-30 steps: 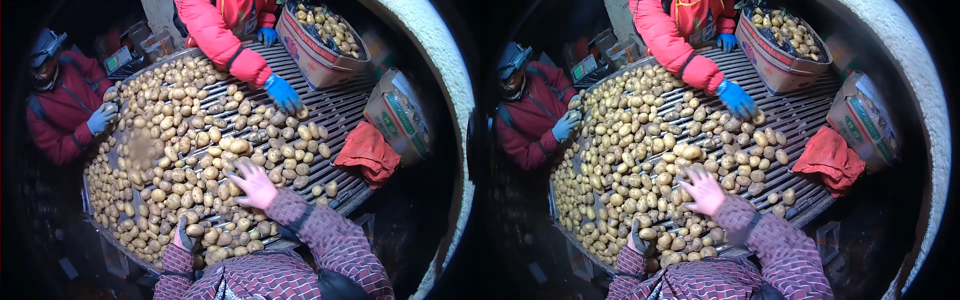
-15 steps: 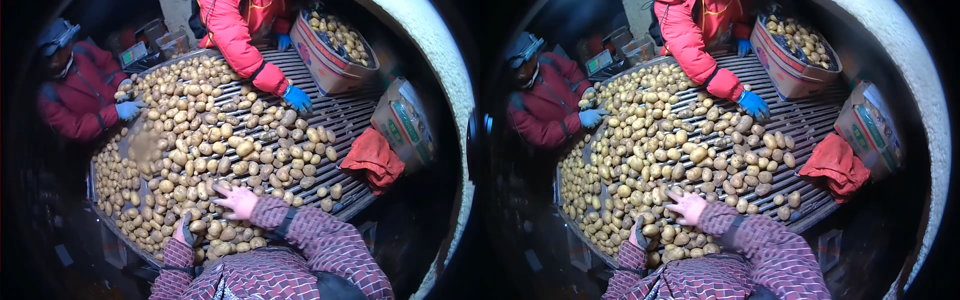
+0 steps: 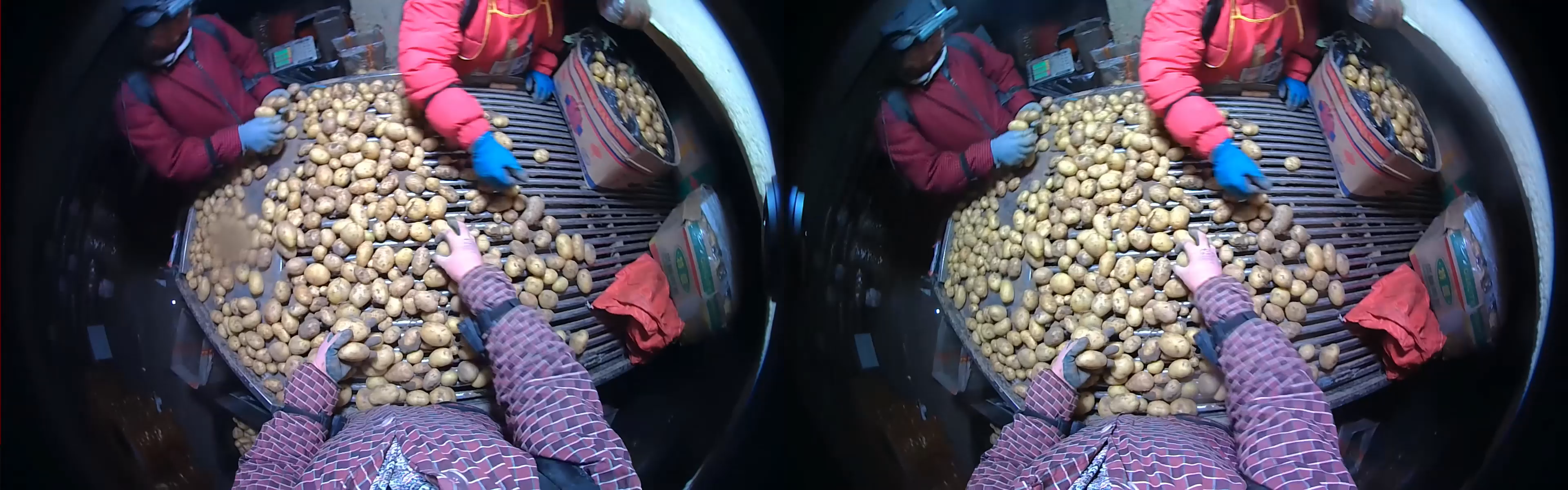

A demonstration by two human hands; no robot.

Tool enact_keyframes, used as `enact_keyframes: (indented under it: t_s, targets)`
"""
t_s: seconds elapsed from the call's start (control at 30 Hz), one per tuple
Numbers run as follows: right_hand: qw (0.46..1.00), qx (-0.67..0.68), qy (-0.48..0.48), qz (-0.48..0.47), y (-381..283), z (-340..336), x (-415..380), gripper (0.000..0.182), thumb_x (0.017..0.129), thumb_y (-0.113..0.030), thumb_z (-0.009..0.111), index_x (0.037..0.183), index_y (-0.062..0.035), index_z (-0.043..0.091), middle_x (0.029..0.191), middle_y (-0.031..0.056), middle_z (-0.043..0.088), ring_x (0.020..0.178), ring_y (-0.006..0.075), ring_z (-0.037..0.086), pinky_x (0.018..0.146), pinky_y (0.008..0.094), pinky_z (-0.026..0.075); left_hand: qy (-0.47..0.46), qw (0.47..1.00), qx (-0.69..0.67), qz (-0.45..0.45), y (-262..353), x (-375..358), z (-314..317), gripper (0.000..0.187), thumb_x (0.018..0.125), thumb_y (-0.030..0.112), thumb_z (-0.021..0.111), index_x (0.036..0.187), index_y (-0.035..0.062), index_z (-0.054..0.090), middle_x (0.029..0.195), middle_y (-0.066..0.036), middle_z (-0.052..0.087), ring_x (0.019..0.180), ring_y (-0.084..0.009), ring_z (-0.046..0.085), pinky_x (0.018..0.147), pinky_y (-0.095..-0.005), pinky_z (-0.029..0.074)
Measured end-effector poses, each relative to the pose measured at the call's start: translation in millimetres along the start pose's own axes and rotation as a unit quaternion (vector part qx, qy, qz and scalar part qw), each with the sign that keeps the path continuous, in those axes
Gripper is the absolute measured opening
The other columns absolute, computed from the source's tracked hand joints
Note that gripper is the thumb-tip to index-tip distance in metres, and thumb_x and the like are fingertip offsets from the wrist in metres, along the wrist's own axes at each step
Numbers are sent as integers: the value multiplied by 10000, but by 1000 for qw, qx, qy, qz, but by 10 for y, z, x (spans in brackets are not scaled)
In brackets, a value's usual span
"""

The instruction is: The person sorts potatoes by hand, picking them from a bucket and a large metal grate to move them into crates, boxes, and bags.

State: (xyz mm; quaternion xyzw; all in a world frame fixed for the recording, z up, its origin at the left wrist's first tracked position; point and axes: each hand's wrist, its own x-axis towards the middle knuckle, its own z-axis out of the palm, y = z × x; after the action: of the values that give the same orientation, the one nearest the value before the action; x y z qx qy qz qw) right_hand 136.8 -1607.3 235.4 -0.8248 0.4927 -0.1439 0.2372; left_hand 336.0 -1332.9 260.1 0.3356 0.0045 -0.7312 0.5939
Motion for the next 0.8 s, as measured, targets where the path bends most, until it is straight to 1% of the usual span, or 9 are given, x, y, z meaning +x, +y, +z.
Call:
enact_keyframes:
  t_s: [0.1,0.27,0.33,0.5,0.57,0.63,0.67,0.73,0.8]
  targets:
    - [944,322,-48,62,-436,-211,-241,328,807,-297,681,1014,-48,629,977,154,654,934,300,623,856,383,483,-115,993,-17,24,38,-35,33,606,918,399,550,1381,51,370,1506,-152,275,1322,-415,360,991,-475,464]
    - [911,207,-330,-135,-1248,43,-895,579,930,-428,501,1355,-38,449,1269,236,539,1199,360,508,1024,404,396,-20,997,-31,64,6,-138,-100,668,899,564,489,1377,110,383,1386,-152,439,1243,-354,481,904,-451,527]
    - [915,155,-330,-170,-1389,100,-757,524,915,-396,538,1283,-25,499,1212,223,570,1145,358,540,985,421,421,58,987,96,115,67,-287,-154,630,912,507,482,1380,99,372,1328,-167,479,1195,-332,521,916,-463,516]
    - [921,-46,-199,-333,-1902,619,-294,589,765,-406,681,1271,-147,525,1375,158,434,1269,337,410,1030,478,346,83,964,-225,117,134,-643,-440,593,949,486,350,1354,54,373,1326,-188,460,1193,-368,510,931,-528,495]
    - [879,-74,-228,-412,-1973,1077,-400,644,743,-426,697,1299,-164,502,1410,168,388,1305,344,366,1058,540,288,100,971,71,207,212,-777,-441,603,921,496,414,1330,54,385,1293,-164,484,1171,-329,530,919,-490,507]
    - [869,-74,-206,-443,-1865,1165,-443,655,740,-422,695,1319,-196,487,1425,155,371,1312,338,360,1068,544,276,205,838,433,263,304,-956,-483,619,874,500,517,1289,54,411,1236,-116,522,1121,-272,569,891,-435,529]
    - [870,-96,-203,-438,-1754,1163,-450,655,739,-419,694,1320,-200,487,1425,158,368,1310,339,363,1060,547,287,250,769,497,314,345,-1054,-714,497,813,228,588,1243,36,430,1173,-117,540,1055,-256,585,864,-406,547]
    - [888,-127,-198,-395,-1544,1008,-514,663,736,-417,695,1329,-212,481,1416,159,375,1308,338,366,1040,543,315,276,847,301,341,528,-1231,-770,515,749,-62,652,1210,31,441,1126,-115,549,991,-236,599,831,-374,565]
    - [917,-168,-192,-306,-1407,534,-549,690,726,-398,706,1349,-227,462,1409,132,385,1293,333,382,1007,532,350,274,896,87,338,562,-1399,-771,508,765,-55,634,1220,57,439,1153,-113,535,1016,-229,587,827,-368,564]
